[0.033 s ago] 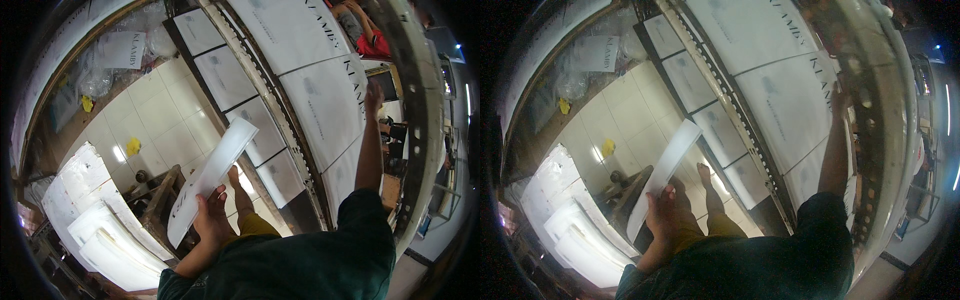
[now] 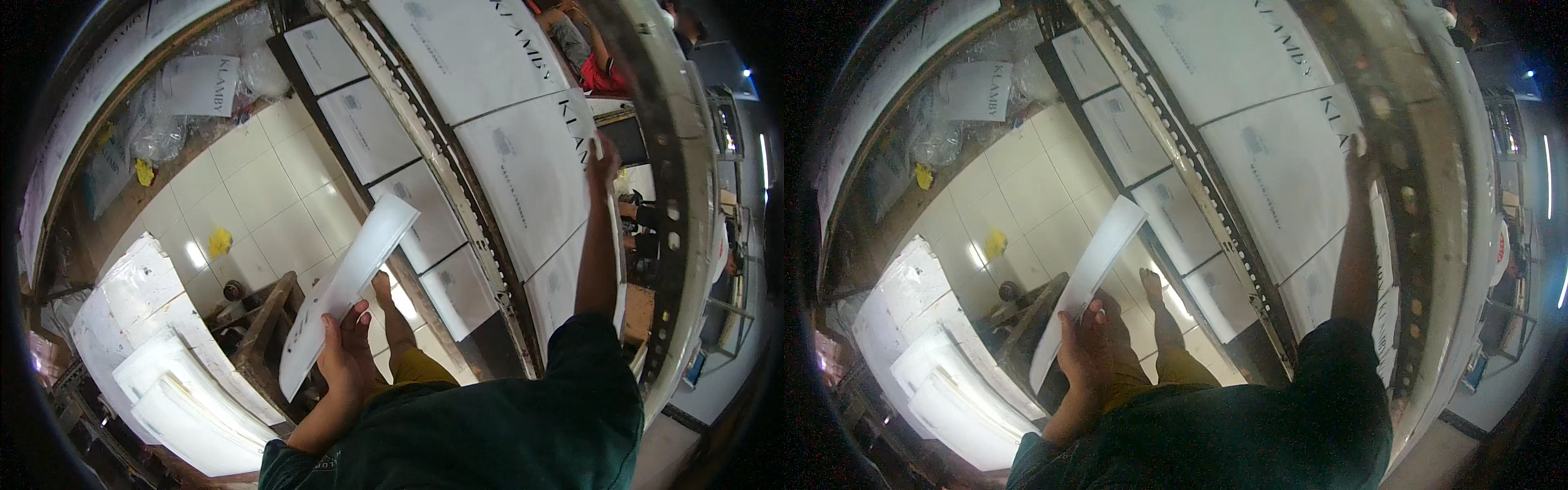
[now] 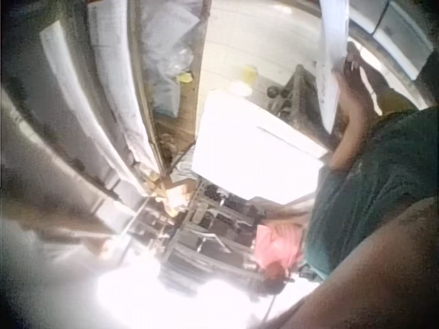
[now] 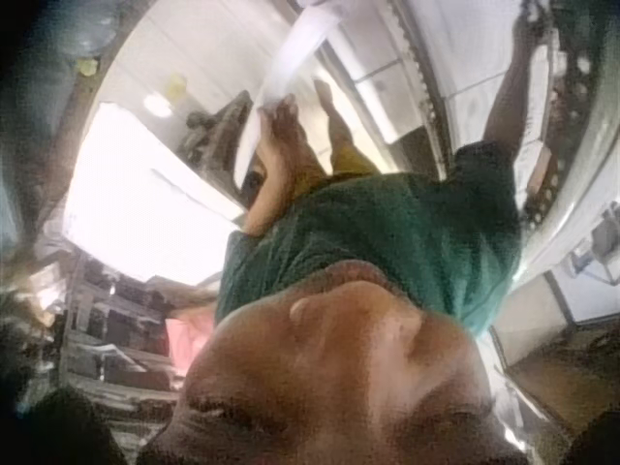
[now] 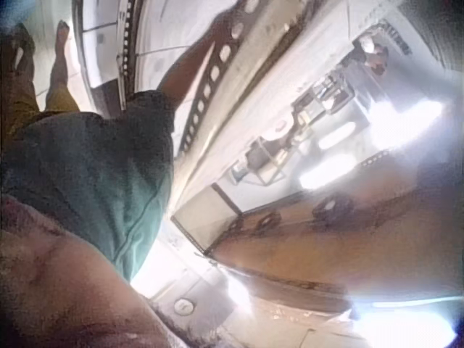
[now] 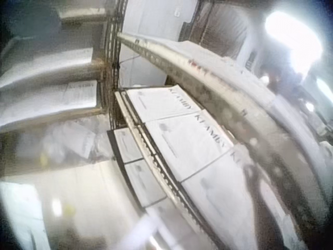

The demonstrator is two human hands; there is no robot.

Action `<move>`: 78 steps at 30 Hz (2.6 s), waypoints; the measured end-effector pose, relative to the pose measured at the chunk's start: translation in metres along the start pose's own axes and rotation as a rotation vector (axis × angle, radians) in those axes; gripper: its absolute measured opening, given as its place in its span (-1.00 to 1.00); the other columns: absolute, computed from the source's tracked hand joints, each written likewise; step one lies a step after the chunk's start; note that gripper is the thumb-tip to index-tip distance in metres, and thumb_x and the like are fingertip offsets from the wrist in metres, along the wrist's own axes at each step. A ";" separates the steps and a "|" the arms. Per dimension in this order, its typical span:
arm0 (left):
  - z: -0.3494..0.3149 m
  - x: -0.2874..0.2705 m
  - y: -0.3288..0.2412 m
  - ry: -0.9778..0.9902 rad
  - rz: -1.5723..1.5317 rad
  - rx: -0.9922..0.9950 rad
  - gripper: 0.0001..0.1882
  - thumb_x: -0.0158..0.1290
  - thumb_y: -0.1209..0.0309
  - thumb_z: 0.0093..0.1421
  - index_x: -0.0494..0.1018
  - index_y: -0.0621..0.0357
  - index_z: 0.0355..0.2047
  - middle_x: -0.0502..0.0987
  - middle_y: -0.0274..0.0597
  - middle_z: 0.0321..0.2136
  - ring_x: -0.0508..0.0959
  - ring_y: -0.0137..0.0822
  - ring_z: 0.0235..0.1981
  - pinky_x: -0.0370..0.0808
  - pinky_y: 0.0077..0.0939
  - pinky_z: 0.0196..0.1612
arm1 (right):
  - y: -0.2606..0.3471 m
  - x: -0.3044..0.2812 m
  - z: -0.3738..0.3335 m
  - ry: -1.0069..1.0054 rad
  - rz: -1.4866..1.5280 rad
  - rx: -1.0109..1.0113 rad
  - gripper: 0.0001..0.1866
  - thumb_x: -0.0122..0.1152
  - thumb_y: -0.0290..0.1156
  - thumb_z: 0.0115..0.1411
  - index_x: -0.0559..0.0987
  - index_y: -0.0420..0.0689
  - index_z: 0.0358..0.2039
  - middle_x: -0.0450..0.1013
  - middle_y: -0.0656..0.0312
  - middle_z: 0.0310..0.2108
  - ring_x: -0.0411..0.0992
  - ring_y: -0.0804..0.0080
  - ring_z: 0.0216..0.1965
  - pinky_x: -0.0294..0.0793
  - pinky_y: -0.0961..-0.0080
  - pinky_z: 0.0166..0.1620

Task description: The person repeatedly picks up white printed sheets from a table and places them onto a metal rack. The sheets are handled one at a time and stacked in rows on the rack. The person moves back and forth between the table and the rack throughout the clip.

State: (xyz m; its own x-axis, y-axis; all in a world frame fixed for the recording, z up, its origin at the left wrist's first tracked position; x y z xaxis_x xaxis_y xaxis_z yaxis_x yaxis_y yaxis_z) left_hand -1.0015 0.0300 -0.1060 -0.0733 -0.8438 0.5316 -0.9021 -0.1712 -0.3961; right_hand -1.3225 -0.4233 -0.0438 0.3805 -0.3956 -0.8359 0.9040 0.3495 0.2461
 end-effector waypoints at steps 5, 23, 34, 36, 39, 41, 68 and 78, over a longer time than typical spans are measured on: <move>-0.018 0.006 -0.016 0.047 -0.067 -0.047 -0.61 -0.16 0.15 0.19 0.23 0.20 -0.12 0.39 -0.20 -0.27 0.41 -0.38 -0.23 0.35 -0.59 -0.21 | 0.101 0.006 -0.106 0.376 -0.197 0.013 -0.64 -0.16 0.01 0.13 0.40 0.25 -0.09 0.20 0.37 0.04 -0.03 0.22 0.15 -0.19 0.01 0.09; -0.051 0.013 -0.048 0.466 0.015 0.029 -0.60 -0.24 0.13 0.21 0.22 0.12 -0.07 0.30 -0.28 -0.13 0.27 -0.39 -0.08 0.16 -0.41 0.02 | 0.413 -0.102 -0.256 0.691 1.073 -0.367 -0.61 -0.05 -0.25 0.10 0.38 -0.17 -0.09 0.34 0.03 -0.16 0.27 0.12 -0.15 0.22 0.33 -0.08; -0.125 -0.024 -0.059 0.552 0.358 -0.087 -0.56 -0.15 0.22 0.19 0.16 0.13 0.04 0.32 -0.20 -0.14 0.36 -0.41 -0.22 0.35 -0.52 -0.17 | 0.458 -0.085 -0.232 0.457 1.284 -0.282 -0.80 0.06 -0.52 -0.02 0.49 -0.21 -0.32 0.46 0.17 -0.34 0.40 0.52 -0.37 0.37 0.59 -0.36; -0.141 -0.034 -0.063 0.592 0.413 -0.121 -0.61 -0.14 0.22 0.18 0.27 0.21 -0.05 0.34 -0.21 -0.17 0.39 -0.43 -0.29 0.36 -0.55 -0.20 | 0.454 -0.076 -0.214 0.454 1.232 -0.275 -0.79 -0.01 -0.60 -0.07 0.49 -0.17 -0.36 0.40 0.33 -0.51 0.20 0.70 -0.60 0.22 0.69 -0.54; -0.155 -0.053 -0.077 0.649 0.520 -0.054 -0.62 -0.16 0.22 0.20 0.31 0.27 -0.12 0.35 -0.23 -0.17 0.38 -0.47 -0.37 0.35 -0.57 -0.25 | 0.443 -0.051 -0.193 0.505 1.054 -0.242 -0.71 -0.08 -0.64 -0.15 0.46 -0.21 -0.33 0.42 0.17 -0.38 0.36 0.43 -0.38 0.32 0.60 -0.28; -0.169 -0.062 -0.096 0.557 0.457 0.087 -0.61 -0.17 0.20 0.20 0.29 0.22 -0.08 0.35 -0.28 -0.21 0.36 -0.50 -0.39 0.33 -0.58 -0.26 | 0.445 -0.049 -0.189 0.590 1.164 -0.144 -0.67 -0.12 -0.68 -0.16 0.44 -0.20 -0.31 0.36 0.25 -0.39 0.30 0.54 -0.36 0.29 0.65 -0.27; -0.201 -0.250 -0.096 -0.178 -0.539 0.624 -0.57 0.01 0.05 0.03 0.30 0.02 -0.18 0.27 -0.30 -0.25 0.26 -0.41 -0.24 0.24 -0.56 -0.21 | 0.428 0.023 -0.188 0.759 1.356 -0.046 -0.71 -0.10 -0.67 0.00 0.49 -0.15 -0.27 0.36 0.24 -0.31 0.32 0.47 -0.36 0.34 0.58 -0.29; -0.188 -0.343 -0.093 -0.337 -0.843 0.919 -0.58 0.06 0.13 0.03 0.26 0.12 -0.22 0.28 -0.28 -0.32 0.30 -0.41 -0.29 0.30 -0.58 -0.20 | 0.423 0.028 -0.190 0.802 1.366 -0.018 -0.73 -0.11 -0.63 0.05 0.49 -0.14 -0.25 0.35 0.23 -0.30 0.31 0.46 -0.33 0.34 0.58 -0.27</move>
State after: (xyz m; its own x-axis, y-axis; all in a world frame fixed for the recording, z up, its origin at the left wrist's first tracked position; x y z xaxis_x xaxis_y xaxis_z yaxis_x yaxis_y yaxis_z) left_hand -0.9724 0.4315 -0.1105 0.6040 -0.3678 0.7071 0.0140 -0.8821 -0.4708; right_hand -0.9665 -0.1247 -0.0562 0.6685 0.7431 -0.0315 -0.0232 0.0632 0.9977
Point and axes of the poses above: each hand's wrist, its own z-axis towards the middle knuckle, its own x-axis out of the palm, y = z × x, the point moved 6 cm from there along z, towards the middle knuckle
